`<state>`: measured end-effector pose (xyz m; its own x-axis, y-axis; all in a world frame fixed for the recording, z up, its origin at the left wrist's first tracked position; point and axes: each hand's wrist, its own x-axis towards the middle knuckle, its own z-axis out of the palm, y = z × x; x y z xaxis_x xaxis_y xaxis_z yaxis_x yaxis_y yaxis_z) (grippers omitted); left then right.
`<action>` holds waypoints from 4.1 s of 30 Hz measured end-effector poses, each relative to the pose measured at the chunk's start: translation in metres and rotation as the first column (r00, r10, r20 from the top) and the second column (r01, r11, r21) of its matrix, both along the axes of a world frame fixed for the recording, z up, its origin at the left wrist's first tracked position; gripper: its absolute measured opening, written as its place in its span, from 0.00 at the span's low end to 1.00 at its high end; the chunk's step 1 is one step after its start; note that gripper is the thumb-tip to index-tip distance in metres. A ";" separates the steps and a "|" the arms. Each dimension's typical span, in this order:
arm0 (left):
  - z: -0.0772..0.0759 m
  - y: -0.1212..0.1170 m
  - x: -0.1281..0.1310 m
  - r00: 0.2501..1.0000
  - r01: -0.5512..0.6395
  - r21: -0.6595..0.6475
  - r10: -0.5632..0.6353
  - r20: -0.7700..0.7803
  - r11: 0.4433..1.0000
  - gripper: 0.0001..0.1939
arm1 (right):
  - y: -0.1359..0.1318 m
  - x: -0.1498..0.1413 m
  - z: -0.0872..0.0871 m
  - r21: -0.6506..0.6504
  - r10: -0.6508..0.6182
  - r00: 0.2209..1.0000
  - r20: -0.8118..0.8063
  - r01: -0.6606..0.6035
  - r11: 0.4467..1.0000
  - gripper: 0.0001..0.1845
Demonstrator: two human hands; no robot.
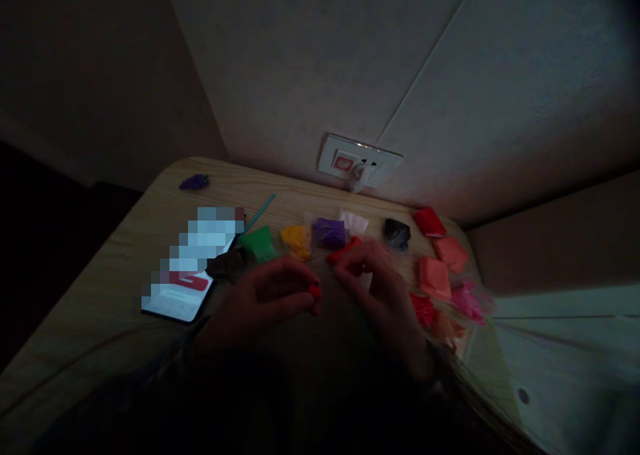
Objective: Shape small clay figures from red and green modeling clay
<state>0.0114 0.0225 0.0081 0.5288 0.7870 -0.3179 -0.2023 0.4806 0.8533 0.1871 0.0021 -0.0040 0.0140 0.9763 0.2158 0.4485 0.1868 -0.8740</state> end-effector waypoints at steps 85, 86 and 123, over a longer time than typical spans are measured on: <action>-0.007 -0.001 0.014 1.000 0.005 0.012 -0.005 -0.009 1.000 0.05 | -0.008 0.001 0.010 -0.212 -0.160 0.166 -0.973 -0.369 0.905 0.15; -0.009 -0.002 0.014 0.999 0.022 -0.011 -0.022 0.032 1.000 0.04 | -0.008 0.001 0.011 -0.212 -0.165 0.153 -0.974 -0.371 0.904 0.15; -0.019 -0.003 0.021 0.839 0.108 -0.279 0.063 0.541 0.954 0.05 | -0.019 -0.013 0.004 0.269 -0.051 0.916 0.398 -0.064 0.961 0.06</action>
<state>0.0320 0.0191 -0.0112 0.6979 0.6917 -0.1855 -0.5734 0.6949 0.4339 0.1742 -0.0165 0.0002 -0.1349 0.8789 0.4576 0.7450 0.3945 -0.5379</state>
